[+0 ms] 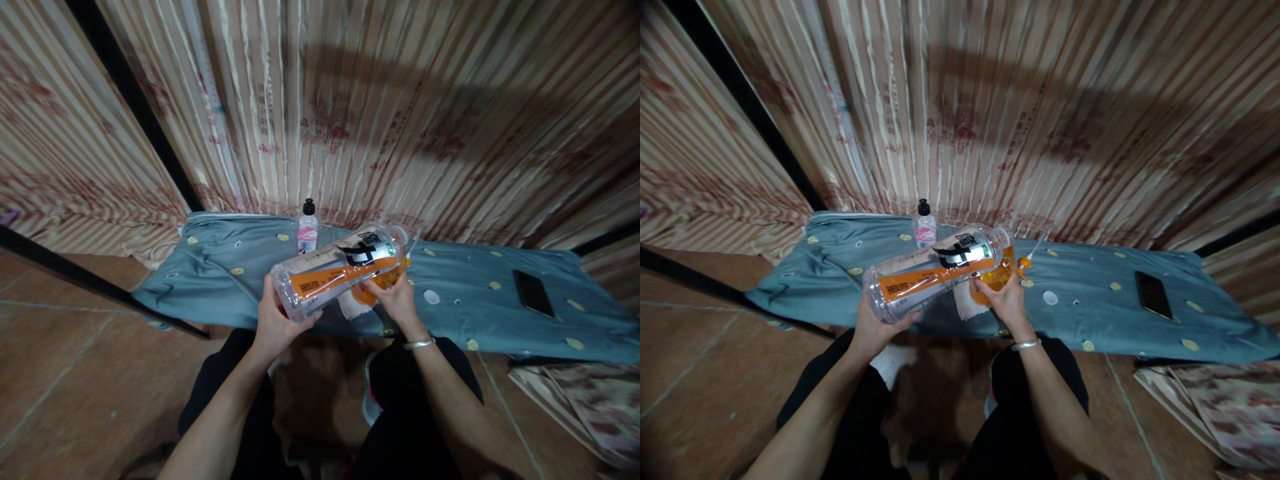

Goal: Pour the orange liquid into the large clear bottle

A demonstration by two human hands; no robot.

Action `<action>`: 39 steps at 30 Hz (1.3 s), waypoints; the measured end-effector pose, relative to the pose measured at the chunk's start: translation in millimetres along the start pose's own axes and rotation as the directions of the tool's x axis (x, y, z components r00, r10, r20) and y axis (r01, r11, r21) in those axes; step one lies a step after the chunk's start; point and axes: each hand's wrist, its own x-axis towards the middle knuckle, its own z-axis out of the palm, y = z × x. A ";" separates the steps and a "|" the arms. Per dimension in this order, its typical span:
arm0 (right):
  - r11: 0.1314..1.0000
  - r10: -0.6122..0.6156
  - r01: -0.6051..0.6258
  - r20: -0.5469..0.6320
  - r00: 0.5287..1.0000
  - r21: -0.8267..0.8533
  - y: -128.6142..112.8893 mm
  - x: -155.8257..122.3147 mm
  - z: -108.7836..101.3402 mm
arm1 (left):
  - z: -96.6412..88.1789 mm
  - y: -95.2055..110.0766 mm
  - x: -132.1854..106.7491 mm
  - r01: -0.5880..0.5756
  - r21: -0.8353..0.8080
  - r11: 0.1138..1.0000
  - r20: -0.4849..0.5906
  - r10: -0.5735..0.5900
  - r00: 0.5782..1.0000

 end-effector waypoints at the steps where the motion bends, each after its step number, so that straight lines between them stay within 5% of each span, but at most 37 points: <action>1: 1.000 -0.005 0.005 0.003 1.000 0.006 0.0 0.1 -0.1 | -0.4 -0.2 -0.2 0.000 0.002 1.000 0.005 0.000 1.000; 39: 0.998 -0.055 0.055 -0.005 0.998 -0.023 0.0 -0.6 -1.0 | -2.1 -2.1 -0.9 -0.009 0.027 1.000 0.017 0.009 1.000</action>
